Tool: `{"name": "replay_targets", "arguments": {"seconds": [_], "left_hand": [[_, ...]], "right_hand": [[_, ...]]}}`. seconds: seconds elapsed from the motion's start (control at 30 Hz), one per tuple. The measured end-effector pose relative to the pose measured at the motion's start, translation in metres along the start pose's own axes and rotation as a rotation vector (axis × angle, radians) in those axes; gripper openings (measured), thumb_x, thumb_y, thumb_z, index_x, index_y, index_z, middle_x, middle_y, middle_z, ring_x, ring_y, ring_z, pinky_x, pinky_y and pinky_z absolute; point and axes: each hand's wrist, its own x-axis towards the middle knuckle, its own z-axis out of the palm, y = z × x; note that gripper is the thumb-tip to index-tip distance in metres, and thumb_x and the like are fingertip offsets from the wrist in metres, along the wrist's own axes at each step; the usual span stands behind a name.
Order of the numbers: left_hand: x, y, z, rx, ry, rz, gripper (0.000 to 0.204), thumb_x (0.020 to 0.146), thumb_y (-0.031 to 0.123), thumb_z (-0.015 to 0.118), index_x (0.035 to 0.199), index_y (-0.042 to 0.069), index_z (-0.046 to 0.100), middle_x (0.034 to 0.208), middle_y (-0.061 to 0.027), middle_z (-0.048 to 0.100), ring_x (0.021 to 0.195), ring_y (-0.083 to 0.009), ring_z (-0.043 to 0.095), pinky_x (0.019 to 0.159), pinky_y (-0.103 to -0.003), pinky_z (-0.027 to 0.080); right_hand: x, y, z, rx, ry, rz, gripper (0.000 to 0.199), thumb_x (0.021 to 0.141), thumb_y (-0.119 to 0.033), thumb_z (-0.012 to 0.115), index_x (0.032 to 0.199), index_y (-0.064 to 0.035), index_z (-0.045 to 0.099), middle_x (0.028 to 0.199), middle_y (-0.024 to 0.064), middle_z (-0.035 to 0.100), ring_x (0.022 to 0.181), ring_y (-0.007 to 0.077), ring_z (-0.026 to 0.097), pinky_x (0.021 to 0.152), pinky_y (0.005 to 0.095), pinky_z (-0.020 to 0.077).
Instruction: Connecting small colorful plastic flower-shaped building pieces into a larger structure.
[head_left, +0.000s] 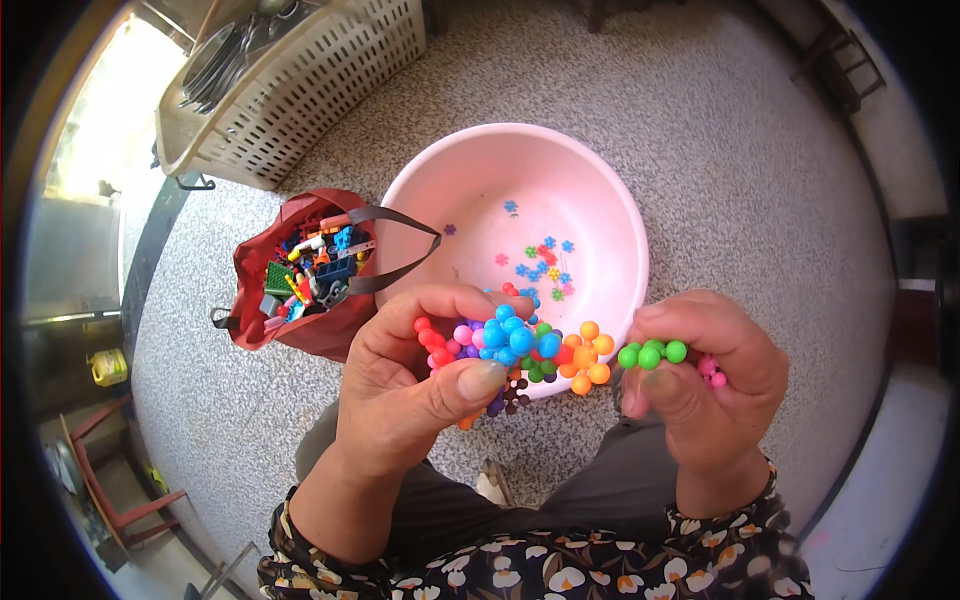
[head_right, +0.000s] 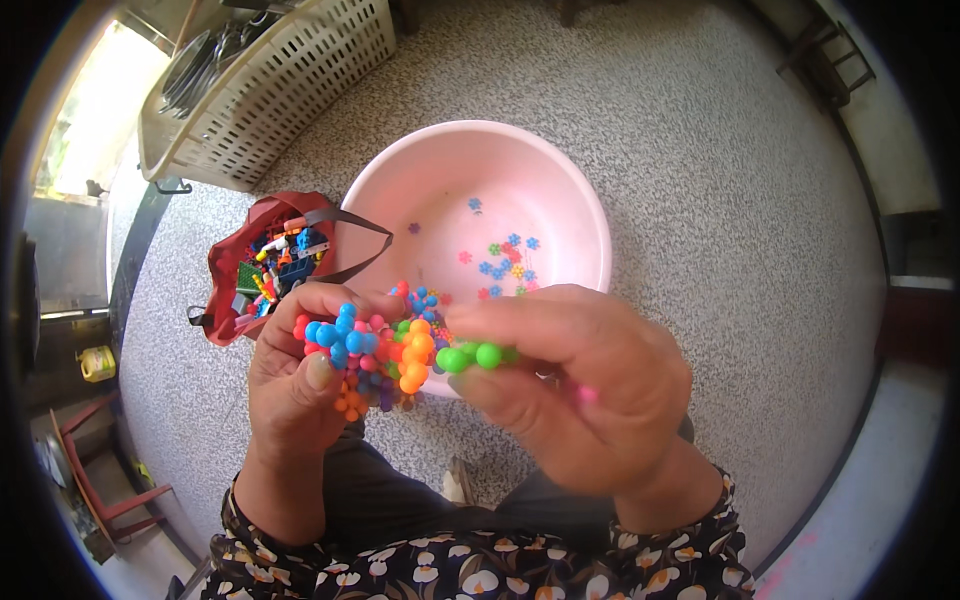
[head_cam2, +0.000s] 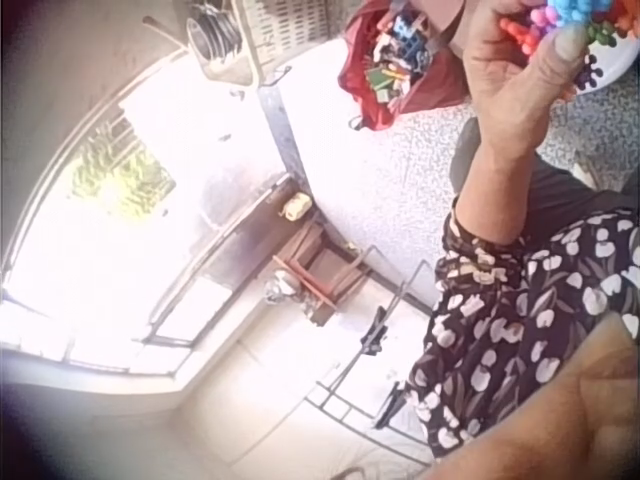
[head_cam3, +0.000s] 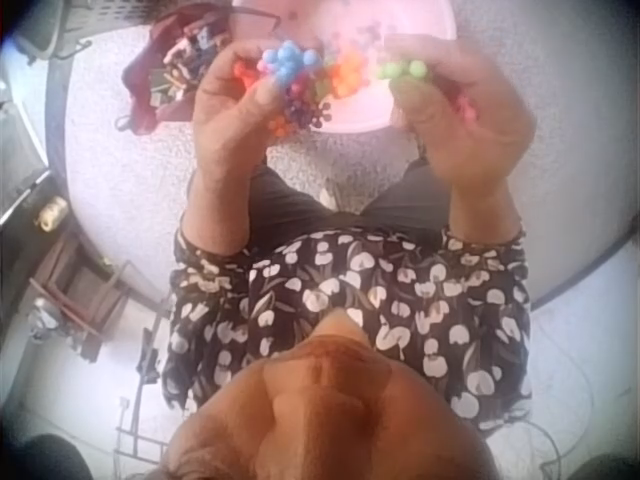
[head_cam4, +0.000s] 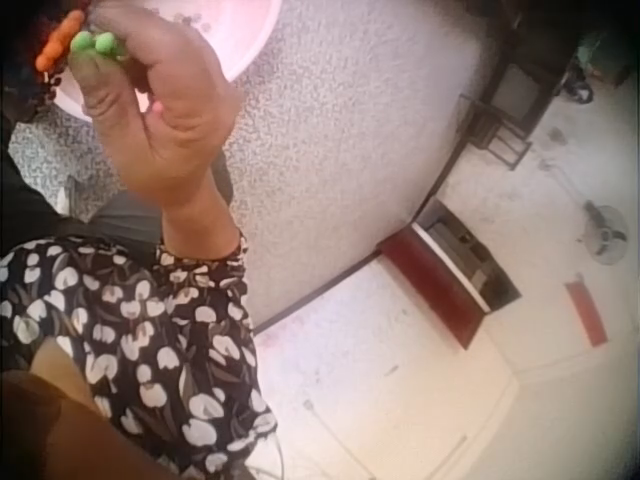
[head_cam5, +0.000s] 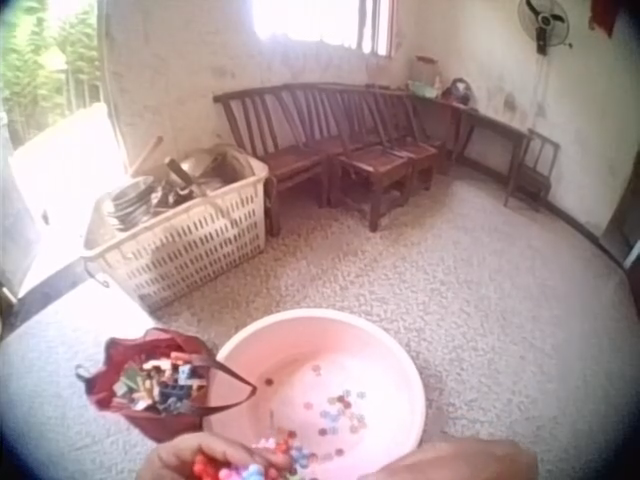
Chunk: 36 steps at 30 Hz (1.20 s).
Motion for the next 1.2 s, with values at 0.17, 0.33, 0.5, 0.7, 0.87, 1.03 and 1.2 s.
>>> {"name": "replay_targets", "arguments": {"seconds": [0.17,0.33,0.5,0.7,0.87,1.03,1.2], "left_hand": [[-0.001,0.002,0.003,0.011,0.022,-0.042,0.033,0.076,0.007,0.069,0.104,0.000,0.054,0.102,-0.0113,0.060,0.092,-0.0154,0.058,0.083,-0.030,0.046],[-0.002,0.005,0.005,0.031,0.043,-0.084,0.033,0.075,0.007,0.070,0.103,0.000,0.054,0.093,-0.0072,0.061,0.077,-0.0090,0.057,0.067,-0.021,0.046],[-0.003,0.005,0.007,0.075,0.057,-0.106,0.031,0.076,0.003,0.070,0.102,0.000,0.055,0.090,-0.0046,0.060,0.075,-0.0076,0.056,0.066,-0.020,0.046],[-0.004,0.007,0.007,0.194,0.034,-0.159,0.041,0.075,0.021,0.071,0.104,0.000,0.051,0.102,-0.0159,0.060,0.086,-0.0184,0.060,0.073,-0.029,0.050],[-0.004,0.005,0.011,0.215,0.056,-0.127,0.041,0.075,0.023,0.071,0.103,0.001,0.050,0.098,-0.0122,0.059,0.082,-0.0159,0.059,0.069,-0.026,0.050],[-0.003,0.007,0.013,0.131,0.034,-0.108,0.029,0.078,0.004,0.068,0.103,0.000,0.055,0.095,-0.0051,0.059,0.084,-0.0088,0.057,0.074,-0.021,0.047],[-0.002,0.004,0.010,0.195,0.065,-0.117,0.023,0.084,0.011,0.063,0.103,0.001,0.055,0.086,-0.0023,0.058,0.071,-0.0048,0.051,0.060,-0.017,0.041]], "right_hand": [[-0.005,-0.003,0.009,0.145,0.071,0.074,0.026,0.082,-0.010,0.065,0.098,0.0062,0.052,0.084,0.0134,0.058,0.058,0.0100,0.056,0.052,0.0181,0.0468],[-0.005,-0.003,0.004,0.031,0.038,0.023,0.031,0.078,-0.008,0.068,0.100,0.0074,0.053,0.083,0.0118,0.059,0.062,0.0101,0.056,0.054,0.0196,0.0462],[0.005,-0.006,-0.001,-0.325,-0.061,-0.224,0.029,0.075,-0.012,0.072,0.096,0.0026,0.059,0.079,0.0104,0.061,0.064,0.0113,0.056,0.055,0.0208,0.0425],[0.003,-0.002,0.003,-0.339,-0.022,-0.225,0.031,0.075,-0.010,0.070,0.103,0.0006,0.061,0.079,0.0097,0.062,0.063,0.0107,0.055,0.054,0.0202,0.0417],[0.004,-0.004,0.003,-0.349,-0.018,-0.225,0.032,0.075,-0.008,0.070,0.104,0.0002,0.061,0.079,0.0087,0.060,0.063,0.0101,0.054,0.054,0.0202,0.0415],[0.003,-0.005,0.005,-0.324,-0.018,-0.217,0.031,0.074,-0.006,0.070,0.103,-0.0002,0.062,0.079,0.0080,0.059,0.062,0.0098,0.054,0.053,0.0203,0.0413],[0.000,-0.003,0.014,-0.147,0.058,-0.072,0.030,0.075,-0.002,0.068,0.104,0.0004,0.059,0.081,0.0100,0.059,0.062,0.0107,0.054,0.053,0.0196,0.0409]]}}
